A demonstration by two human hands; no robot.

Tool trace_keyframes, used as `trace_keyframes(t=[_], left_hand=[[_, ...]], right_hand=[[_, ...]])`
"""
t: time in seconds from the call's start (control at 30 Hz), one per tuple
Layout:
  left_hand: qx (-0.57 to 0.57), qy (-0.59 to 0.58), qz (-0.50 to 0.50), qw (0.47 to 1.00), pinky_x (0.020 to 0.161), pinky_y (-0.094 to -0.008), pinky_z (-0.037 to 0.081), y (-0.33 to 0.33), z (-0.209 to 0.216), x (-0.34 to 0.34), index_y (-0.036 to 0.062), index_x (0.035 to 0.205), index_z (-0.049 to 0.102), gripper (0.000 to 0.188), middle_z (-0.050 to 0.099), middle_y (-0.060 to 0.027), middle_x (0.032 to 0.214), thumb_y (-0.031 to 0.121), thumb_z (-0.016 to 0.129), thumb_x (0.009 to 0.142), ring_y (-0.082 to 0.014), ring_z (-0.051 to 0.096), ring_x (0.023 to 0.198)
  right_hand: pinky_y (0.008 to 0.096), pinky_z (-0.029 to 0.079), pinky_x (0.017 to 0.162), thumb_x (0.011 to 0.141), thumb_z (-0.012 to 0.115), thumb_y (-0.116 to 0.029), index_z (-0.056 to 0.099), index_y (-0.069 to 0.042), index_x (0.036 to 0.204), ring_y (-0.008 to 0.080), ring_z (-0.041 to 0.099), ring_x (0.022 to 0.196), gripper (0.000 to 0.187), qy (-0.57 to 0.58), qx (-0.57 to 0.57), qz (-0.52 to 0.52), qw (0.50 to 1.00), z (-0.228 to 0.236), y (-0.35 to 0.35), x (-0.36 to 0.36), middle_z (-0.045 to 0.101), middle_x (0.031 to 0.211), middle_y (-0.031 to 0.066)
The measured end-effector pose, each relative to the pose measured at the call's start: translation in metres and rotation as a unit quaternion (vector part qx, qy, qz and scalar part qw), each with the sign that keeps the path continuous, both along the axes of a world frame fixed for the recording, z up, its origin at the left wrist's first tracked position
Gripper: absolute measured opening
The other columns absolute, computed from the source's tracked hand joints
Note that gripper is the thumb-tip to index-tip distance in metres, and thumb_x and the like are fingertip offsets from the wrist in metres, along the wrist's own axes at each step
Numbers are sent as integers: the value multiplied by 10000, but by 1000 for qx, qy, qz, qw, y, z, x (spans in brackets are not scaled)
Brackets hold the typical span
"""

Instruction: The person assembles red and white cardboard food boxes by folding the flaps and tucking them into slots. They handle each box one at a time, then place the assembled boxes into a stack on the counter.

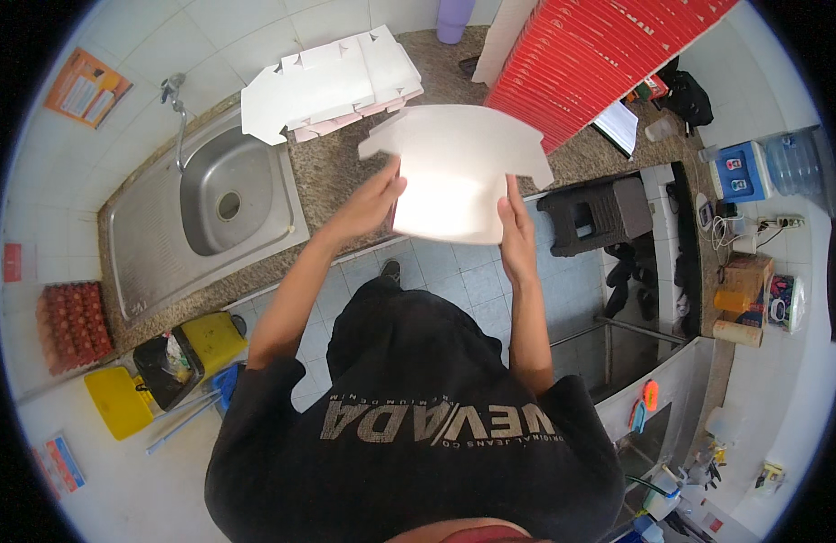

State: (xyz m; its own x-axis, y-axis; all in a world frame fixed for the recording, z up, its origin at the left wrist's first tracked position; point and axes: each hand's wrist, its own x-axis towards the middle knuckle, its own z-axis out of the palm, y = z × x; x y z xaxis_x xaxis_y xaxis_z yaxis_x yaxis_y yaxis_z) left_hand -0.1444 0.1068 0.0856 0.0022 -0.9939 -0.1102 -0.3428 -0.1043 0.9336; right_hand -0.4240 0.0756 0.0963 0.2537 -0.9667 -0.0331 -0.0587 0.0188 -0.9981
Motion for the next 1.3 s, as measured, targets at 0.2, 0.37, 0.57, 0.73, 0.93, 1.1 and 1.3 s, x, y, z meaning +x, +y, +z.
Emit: trace_keyframes(t=[0.2,0.37,0.57,0.73,0.93,1.1,1.3], left_hand=[[56,165,73,982,1002,-335,473,-58,-14,15,-46,1432,482,473,607,-148,1342,266,507,1078,-192,591,1190],[43,186,37,981,1101,-349,408,-68,-37,19,-58,1443,469,477,561,-154,1409,272,468,1098,-214,522,1296],[80,90,18,993,1102,-360,412,-75,-58,27,-59,1459,445,495,521,-183,1460,256,499,1081,-236,505,1334],[77,54,21,995,1079,-401,445,-79,-72,32,-55,1466,426,539,532,-199,1439,279,544,1061,-277,527,1316],[145,72,-34,986,1026,-423,506,-95,-85,49,-14,1531,328,535,518,-204,1441,232,491,1084,-285,536,1309],[124,88,-29,988,1096,-398,430,-93,-72,44,-68,1512,340,505,500,-232,1470,165,441,1075,-296,531,1325],[124,104,-49,986,963,-368,543,-90,-52,39,17,1510,415,527,563,-134,1399,349,434,1100,-213,592,1229]], right_hand=[[383,322,1174,1082,501,-351,360,24,1543,246,429,1412,611,-64,21,-66,996,-27,-51,32,418,1559,179],[375,335,1167,1078,513,-363,388,19,1532,238,439,1402,607,-22,-18,-54,998,-51,-65,36,442,1542,166],[368,334,1167,1072,528,-370,402,19,1524,234,443,1396,610,-83,47,-27,995,-76,-72,33,478,1515,152],[372,381,1132,1069,543,-333,370,17,1527,242,482,1355,602,-62,73,20,995,-84,-78,25,510,1475,162],[388,409,1111,1063,553,-258,282,6,1551,261,499,1335,618,-21,156,107,982,-63,-90,17,496,1472,175],[434,411,1112,1056,533,-196,303,9,1541,282,491,1341,574,11,179,127,976,-64,-102,18,481,1477,188],[427,508,1010,1091,378,-229,383,65,1482,279,601,1213,489,142,143,124,972,-48,-110,36,566,1372,194]])
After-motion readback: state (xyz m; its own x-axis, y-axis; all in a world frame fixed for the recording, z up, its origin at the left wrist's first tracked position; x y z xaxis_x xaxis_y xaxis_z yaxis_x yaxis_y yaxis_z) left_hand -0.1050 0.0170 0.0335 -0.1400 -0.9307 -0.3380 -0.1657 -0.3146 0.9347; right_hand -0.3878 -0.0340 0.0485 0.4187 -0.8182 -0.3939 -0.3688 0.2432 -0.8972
